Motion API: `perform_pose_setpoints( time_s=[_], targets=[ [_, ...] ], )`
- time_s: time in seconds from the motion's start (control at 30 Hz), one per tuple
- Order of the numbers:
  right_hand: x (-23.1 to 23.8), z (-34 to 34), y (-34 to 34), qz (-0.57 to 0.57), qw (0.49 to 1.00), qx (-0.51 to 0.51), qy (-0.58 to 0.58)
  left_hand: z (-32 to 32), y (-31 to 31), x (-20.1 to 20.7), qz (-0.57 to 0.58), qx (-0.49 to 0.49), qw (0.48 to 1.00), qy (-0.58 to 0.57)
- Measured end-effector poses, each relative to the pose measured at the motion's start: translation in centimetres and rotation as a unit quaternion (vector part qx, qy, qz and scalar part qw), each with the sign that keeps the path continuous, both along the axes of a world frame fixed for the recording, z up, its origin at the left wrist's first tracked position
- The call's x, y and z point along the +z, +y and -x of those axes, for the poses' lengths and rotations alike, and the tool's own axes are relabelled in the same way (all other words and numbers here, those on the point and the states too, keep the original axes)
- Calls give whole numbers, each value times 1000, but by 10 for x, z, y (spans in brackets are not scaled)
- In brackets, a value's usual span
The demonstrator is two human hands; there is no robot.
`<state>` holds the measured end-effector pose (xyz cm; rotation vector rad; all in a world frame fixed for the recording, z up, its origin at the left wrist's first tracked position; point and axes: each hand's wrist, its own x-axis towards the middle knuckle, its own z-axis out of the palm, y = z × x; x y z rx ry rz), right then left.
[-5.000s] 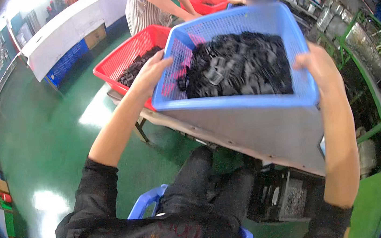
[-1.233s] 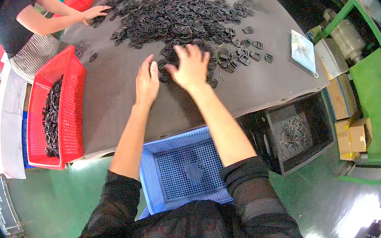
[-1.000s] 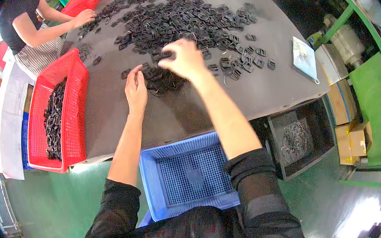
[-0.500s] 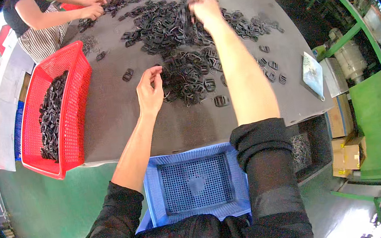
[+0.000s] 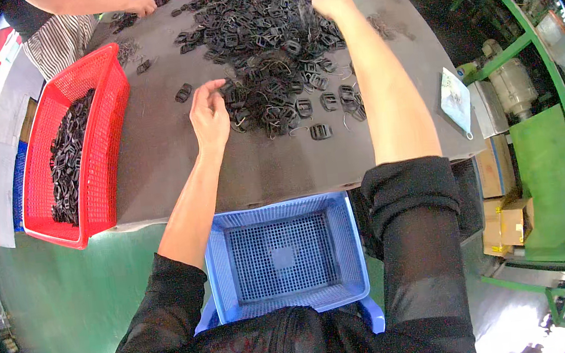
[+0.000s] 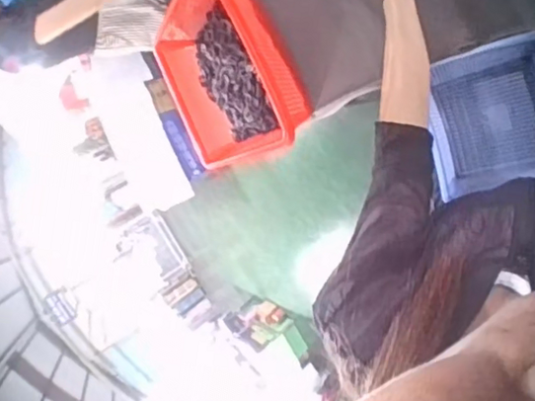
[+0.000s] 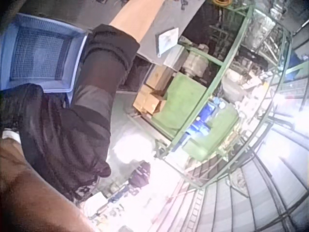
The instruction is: The person sorts black plastic buckles from a large pile on a table into a blue plastic basket, then empties the basket into a larger red crate.
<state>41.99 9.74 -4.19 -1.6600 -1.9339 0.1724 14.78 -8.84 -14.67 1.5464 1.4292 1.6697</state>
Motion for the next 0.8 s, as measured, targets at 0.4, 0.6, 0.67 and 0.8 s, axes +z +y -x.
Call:
perform_pose_setpoints(
  time_s=[0.4,0.6,0.67,0.8],
  targets=[
    [-112,158,-217,-109,988,91,-56,43,21,-27,31,77,923,375],
    [-90,88,-191,-86,992,14,91,55,-11,-5,13,-43,972,229],
    [-72,73,-180,-84,992,-63,73,61,-9,-6,-8,-20,968,249],
    [-75,93,-168,-133,985,-59,-97,39,0,-11,3,25,933,360]
  ],
)
